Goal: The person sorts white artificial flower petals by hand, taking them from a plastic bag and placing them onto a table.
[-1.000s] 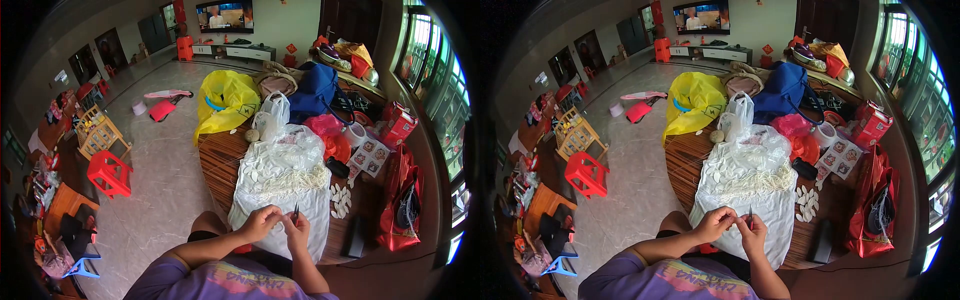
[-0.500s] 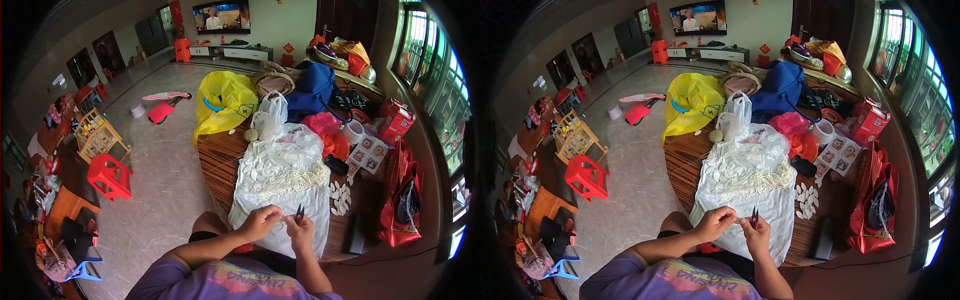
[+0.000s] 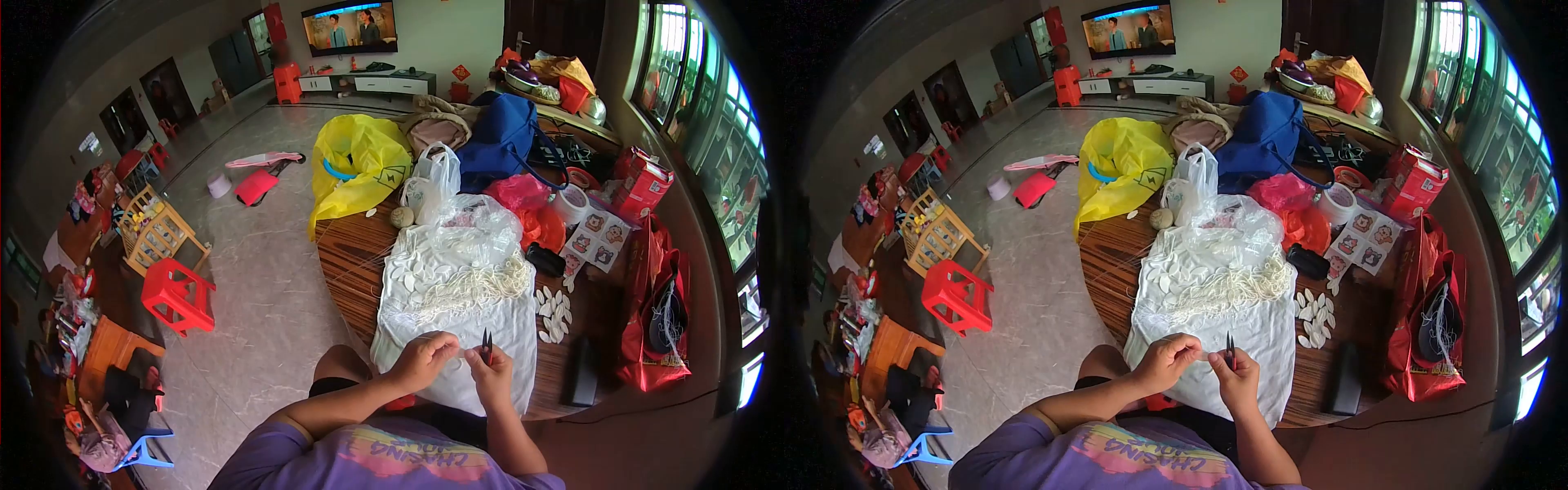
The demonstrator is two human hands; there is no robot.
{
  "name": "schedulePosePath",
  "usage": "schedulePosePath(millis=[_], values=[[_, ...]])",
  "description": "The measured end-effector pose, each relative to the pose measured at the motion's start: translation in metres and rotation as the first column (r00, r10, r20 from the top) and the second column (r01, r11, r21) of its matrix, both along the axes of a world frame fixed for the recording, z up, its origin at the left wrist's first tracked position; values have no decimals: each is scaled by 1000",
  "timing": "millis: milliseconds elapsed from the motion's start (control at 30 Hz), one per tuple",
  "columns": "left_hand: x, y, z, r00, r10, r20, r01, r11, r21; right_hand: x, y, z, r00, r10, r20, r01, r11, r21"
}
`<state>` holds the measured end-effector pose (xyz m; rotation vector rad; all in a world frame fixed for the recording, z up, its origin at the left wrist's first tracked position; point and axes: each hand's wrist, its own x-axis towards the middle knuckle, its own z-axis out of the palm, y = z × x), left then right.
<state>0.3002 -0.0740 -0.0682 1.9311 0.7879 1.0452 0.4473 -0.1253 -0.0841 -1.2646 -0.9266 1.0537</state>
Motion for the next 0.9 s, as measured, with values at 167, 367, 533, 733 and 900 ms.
schedulePosePath(millis=[167,367,533,733,900], values=[[1,0,2,999,23,-27,-23,1000,8,1,-1,3,1000,-20,23,21,999,-37],[2,0,-2,1000,-2,-12,2,999,32,1,-3,10,998,31,48,-30,999,-26],[3,-2,-4,1000,-15,-13,15,1000,-5,4,-4,3,994,49,97,-47,999,-16],[-1,-1,-9,998,33,46,-26,989,-143,47,3,-6,909,-174,378,202,979,-36],[-9,-2,-22,996,22,91,1,969,-248,117,5,5,727,-402,556,427,900,92]])
